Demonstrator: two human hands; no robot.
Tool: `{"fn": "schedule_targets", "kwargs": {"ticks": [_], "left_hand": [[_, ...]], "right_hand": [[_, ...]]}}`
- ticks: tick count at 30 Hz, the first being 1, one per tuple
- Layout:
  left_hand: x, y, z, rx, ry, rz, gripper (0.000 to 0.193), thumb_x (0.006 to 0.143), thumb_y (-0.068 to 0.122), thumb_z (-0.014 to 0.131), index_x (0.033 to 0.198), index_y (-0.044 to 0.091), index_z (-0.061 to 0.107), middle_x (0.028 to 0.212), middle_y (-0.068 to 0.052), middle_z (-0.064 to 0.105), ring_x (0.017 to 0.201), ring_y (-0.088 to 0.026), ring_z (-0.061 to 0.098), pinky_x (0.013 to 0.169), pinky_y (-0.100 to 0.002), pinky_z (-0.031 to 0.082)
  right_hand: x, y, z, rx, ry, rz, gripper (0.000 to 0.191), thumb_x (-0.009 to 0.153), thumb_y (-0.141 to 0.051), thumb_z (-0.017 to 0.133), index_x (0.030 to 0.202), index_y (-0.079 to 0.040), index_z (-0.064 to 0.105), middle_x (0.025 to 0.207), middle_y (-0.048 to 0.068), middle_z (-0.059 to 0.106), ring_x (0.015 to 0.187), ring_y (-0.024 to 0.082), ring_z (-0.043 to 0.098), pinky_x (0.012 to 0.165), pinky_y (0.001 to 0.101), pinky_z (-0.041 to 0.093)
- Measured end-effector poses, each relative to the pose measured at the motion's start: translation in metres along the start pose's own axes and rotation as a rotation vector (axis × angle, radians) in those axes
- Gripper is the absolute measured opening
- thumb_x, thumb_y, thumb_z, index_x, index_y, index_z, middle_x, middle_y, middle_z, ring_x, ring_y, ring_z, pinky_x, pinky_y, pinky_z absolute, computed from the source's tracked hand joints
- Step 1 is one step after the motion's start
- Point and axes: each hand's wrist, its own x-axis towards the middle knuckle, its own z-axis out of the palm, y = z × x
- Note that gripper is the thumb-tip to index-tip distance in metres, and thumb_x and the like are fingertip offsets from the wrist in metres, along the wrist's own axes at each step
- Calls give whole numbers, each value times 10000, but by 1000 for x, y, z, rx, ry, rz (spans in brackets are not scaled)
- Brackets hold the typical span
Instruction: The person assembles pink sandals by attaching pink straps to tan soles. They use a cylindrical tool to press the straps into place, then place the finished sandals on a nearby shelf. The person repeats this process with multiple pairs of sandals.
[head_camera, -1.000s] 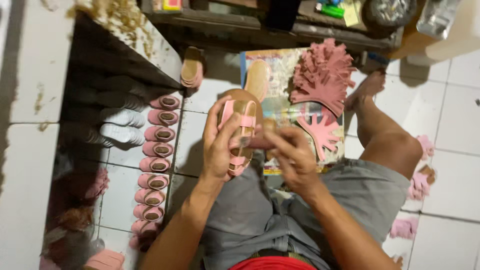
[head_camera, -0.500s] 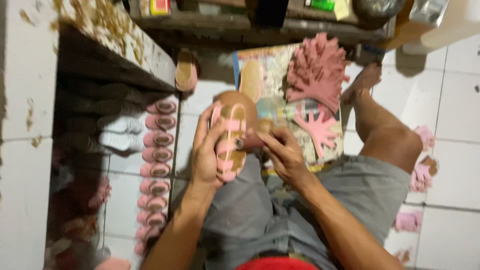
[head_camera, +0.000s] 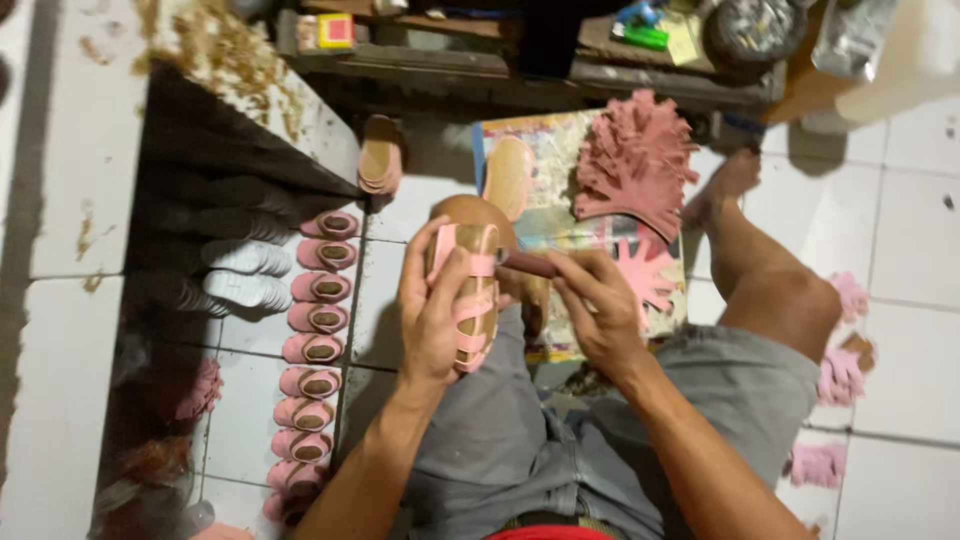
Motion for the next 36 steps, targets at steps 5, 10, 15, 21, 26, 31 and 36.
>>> {"fn": "schedule_targets", "kwargs": {"ticks": [5,10,15,21,26,31,36], "left_hand": [[0,-4,3,9,-58,129,475,1045,102,616,1489,70,450,1164,-111,623,1013,-168,651,856,-300,590],[-2,-3,4,80,29,47,464,997,140,587,1438,116,445,1082,-111,660,888,-174,686,683,-316,628],[-4,-1,5,7,-24,97,477,1047,108,613,1497,103,455,1082,-135,646,844,-166,640,655,-279,555],[-2,-1,6,64,-10,111,456,1065,90,600,1496,36,462,1134,-102,605,960,-159,657,780,-315,609],[-4,2,7,-11,-41,51,450,1042,142,583,1458,60,432,1151,-147,648,884,-203,687,730,-331,606],[-3,6,5,52,32,3,446,1020,173,561,1439,84,441,1158,-106,642,897,-196,704,705,-344,627],[-1,0,6,-209,-60,10,466,1047,129,579,1483,66,427,1196,-143,645,952,-206,701,780,-348,613]], "right_hand": [[-11,7,2,83,-20,-96,429,972,73,620,1376,-69,611,1166,165,625,959,236,649,777,315,561],[-9,7,0,-82,12,-2,455,970,101,633,1381,-94,643,1094,132,669,965,244,676,799,347,565],[-6,2,0,31,-57,-176,472,960,94,621,1402,-68,590,1173,162,666,1022,262,663,882,367,550],[-1,1,0,15,0,-117,444,970,84,629,1383,-78,620,1176,148,661,1025,278,663,864,364,550],[-4,6,6,-1,-55,-119,428,968,63,664,1370,-80,628,1146,150,650,982,270,663,832,357,554],[-7,11,-1,22,37,-65,408,982,72,638,1366,-69,630,1169,147,649,1011,279,666,851,354,549],[-9,9,18,37,19,-132,405,991,32,639,1387,-49,617,1164,147,640,1017,254,640,879,334,535]]}}
